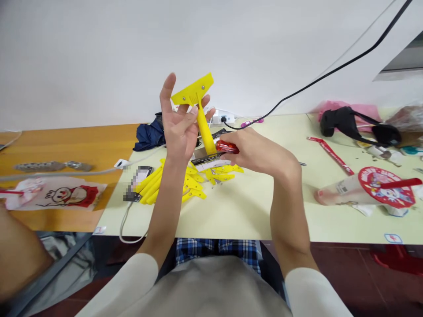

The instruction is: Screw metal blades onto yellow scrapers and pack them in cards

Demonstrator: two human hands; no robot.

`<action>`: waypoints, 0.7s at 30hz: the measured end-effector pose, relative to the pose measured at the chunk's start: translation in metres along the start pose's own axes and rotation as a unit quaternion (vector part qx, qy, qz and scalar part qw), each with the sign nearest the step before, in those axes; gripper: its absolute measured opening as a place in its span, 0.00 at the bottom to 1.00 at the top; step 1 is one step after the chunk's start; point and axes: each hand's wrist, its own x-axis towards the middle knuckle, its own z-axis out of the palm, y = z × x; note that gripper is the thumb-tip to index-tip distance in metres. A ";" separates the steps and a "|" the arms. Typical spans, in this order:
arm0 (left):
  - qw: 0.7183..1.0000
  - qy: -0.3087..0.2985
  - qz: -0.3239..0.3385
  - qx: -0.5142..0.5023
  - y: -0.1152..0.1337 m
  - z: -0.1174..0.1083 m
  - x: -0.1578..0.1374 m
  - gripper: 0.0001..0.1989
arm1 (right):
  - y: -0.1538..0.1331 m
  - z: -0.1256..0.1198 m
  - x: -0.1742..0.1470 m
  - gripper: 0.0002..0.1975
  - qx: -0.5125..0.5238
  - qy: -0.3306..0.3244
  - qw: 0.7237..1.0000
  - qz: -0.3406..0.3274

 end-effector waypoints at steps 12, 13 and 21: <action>0.989 0.077 -0.070 0.104 0.030 0.009 -0.005 0.26 | -0.006 0.011 -0.003 0.14 -0.082 0.076 0.993 0.023; 0.987 0.090 -0.066 0.114 0.032 0.008 -0.005 0.26 | -0.007 0.011 -0.003 0.13 -0.087 0.081 0.993 0.023; 0.973 0.183 -0.011 0.138 0.031 -0.009 0.001 0.24 | -0.010 0.011 -0.008 0.11 -0.095 0.130 0.987 -0.001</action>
